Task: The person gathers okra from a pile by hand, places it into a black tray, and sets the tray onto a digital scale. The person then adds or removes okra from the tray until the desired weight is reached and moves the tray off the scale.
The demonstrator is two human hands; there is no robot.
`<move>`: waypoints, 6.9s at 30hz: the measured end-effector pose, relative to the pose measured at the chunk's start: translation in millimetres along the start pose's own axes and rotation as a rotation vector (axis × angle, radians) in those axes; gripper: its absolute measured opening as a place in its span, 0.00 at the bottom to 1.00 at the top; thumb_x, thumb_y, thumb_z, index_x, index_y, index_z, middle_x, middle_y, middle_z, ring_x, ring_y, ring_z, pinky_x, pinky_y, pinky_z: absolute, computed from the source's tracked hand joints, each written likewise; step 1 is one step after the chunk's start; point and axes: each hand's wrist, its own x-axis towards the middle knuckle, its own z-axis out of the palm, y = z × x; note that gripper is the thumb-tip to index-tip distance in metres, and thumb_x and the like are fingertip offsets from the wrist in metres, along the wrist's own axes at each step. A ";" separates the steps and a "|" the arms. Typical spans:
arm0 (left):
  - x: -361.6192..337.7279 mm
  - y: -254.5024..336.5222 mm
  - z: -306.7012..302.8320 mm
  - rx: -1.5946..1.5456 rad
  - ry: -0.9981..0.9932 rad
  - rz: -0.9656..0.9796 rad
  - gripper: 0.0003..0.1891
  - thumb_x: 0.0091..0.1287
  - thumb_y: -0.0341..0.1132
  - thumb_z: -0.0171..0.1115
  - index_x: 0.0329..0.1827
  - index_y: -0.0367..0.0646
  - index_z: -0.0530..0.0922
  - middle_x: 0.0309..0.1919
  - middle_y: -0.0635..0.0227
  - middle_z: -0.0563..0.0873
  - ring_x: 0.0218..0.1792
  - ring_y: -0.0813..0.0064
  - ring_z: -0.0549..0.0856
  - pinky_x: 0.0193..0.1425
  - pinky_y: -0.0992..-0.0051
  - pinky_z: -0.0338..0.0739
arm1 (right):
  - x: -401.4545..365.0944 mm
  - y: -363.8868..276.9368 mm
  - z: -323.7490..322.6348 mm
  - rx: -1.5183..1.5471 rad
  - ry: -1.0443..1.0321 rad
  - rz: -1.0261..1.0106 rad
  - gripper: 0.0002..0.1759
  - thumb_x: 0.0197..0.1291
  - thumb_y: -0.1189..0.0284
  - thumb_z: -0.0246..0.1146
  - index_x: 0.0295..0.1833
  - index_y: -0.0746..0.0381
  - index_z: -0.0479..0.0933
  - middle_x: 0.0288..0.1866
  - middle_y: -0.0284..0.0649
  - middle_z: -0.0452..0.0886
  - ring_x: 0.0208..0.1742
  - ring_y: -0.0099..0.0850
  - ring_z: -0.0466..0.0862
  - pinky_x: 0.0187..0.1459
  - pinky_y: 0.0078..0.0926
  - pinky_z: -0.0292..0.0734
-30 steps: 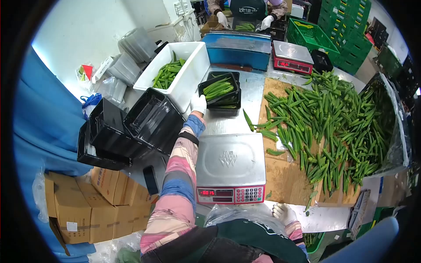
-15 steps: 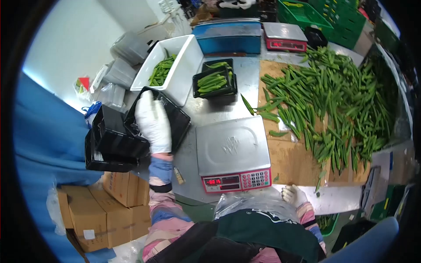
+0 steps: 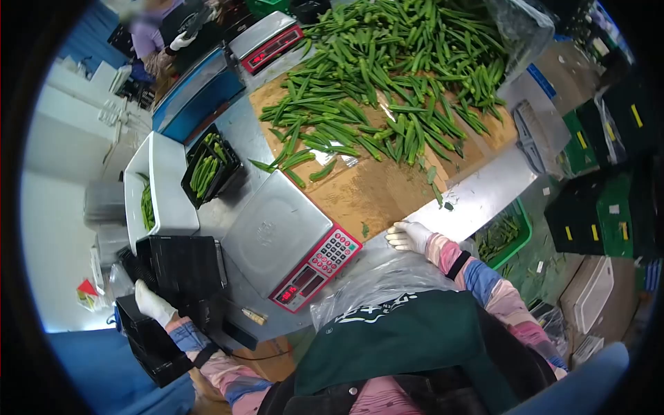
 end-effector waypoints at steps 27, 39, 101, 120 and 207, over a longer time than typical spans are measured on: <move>-285.9 301.3 218.7 -0.414 -0.953 0.240 0.17 0.76 0.28 0.58 0.65 0.30 0.76 0.58 0.56 0.84 0.58 0.71 0.84 0.66 0.72 0.76 | -56.7 -108.9 -216.3 -0.940 1.409 -1.352 0.02 0.50 0.74 0.69 0.27 0.57 0.82 0.52 0.37 0.87 0.63 0.47 0.79 0.64 0.45 0.74; -447.4 383.6 449.9 0.265 -1.282 0.524 0.23 0.67 0.53 0.65 0.52 0.42 0.85 0.41 0.52 0.90 0.46 0.48 0.88 0.53 0.59 0.82 | 0.0 -252.9 -166.9 -1.234 1.045 -0.846 0.21 0.52 0.66 0.75 0.53 0.53 0.82 0.48 0.37 0.84 0.54 0.38 0.81 0.54 0.40 0.74; -474.8 398.4 399.6 -0.016 -1.248 0.191 0.18 0.57 0.40 0.75 0.46 0.41 0.80 0.41 0.55 0.89 0.43 0.58 0.89 0.47 0.66 0.81 | 16.4 -286.7 -120.2 -1.399 0.865 -0.797 0.31 0.48 0.61 0.73 0.58 0.59 0.77 0.52 0.46 0.83 0.56 0.43 0.83 0.55 0.40 0.80; -471.1 370.7 389.4 0.109 -1.086 0.464 0.18 0.56 0.36 0.70 0.50 0.43 0.80 0.40 0.54 0.89 0.42 0.51 0.89 0.46 0.61 0.82 | -23.6 -234.5 -101.5 -1.467 0.968 -0.729 0.33 0.46 0.58 0.74 0.57 0.59 0.75 0.40 0.42 0.86 0.43 0.39 0.86 0.50 0.41 0.72; -166.2 190.5 93.7 -0.426 -1.213 -0.260 0.20 0.80 0.44 0.56 0.62 0.38 0.79 0.55 0.69 0.85 0.54 0.82 0.81 0.61 0.78 0.75 | -19.1 -28.3 336.8 -0.047 -0.545 -0.401 0.27 0.68 0.57 0.68 0.66 0.59 0.71 0.54 0.35 0.81 0.54 0.24 0.80 0.53 0.31 0.76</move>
